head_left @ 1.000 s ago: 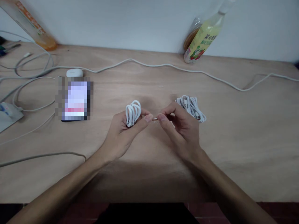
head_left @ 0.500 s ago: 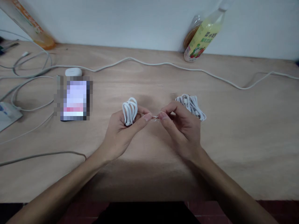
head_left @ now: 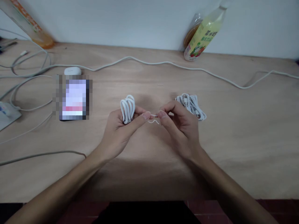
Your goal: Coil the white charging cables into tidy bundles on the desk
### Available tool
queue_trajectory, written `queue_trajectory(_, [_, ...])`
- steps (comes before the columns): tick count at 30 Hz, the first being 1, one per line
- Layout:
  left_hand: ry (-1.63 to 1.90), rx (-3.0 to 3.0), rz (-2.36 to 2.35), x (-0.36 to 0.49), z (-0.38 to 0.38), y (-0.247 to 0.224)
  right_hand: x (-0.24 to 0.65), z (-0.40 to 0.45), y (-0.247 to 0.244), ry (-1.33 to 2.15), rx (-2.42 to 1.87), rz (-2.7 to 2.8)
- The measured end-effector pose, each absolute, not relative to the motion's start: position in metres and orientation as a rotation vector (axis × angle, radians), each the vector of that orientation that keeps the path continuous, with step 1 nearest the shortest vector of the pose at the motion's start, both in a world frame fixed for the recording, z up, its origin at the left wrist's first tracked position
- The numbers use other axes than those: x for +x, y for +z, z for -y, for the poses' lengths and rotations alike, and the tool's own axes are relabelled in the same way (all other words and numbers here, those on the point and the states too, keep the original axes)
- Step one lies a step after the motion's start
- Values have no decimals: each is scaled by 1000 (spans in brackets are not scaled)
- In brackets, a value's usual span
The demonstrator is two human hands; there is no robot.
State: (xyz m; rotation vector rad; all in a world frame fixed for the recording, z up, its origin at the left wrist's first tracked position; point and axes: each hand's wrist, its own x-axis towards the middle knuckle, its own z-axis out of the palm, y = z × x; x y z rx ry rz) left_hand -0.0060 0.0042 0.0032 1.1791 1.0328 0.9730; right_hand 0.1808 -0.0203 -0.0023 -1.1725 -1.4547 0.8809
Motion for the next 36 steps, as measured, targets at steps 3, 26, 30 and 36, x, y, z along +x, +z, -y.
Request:
queue_trajectory(3, [956,1089,-1014,-6,-6,3,180,21,-3,920,-1184,1432])
queue_trajectory(26, [1113,1418,-1286,-3,-4,9,174,22,-3,868,-1289,1369])
queue_trajectory(30, [1148,1445,-1230,-3,-3,6,176,19,-2,1082,-1291,1249])
queue_trajectory(36, [1101,1432,-1186,-2,-2,4,176,16,-5,1214,-1213,1131])
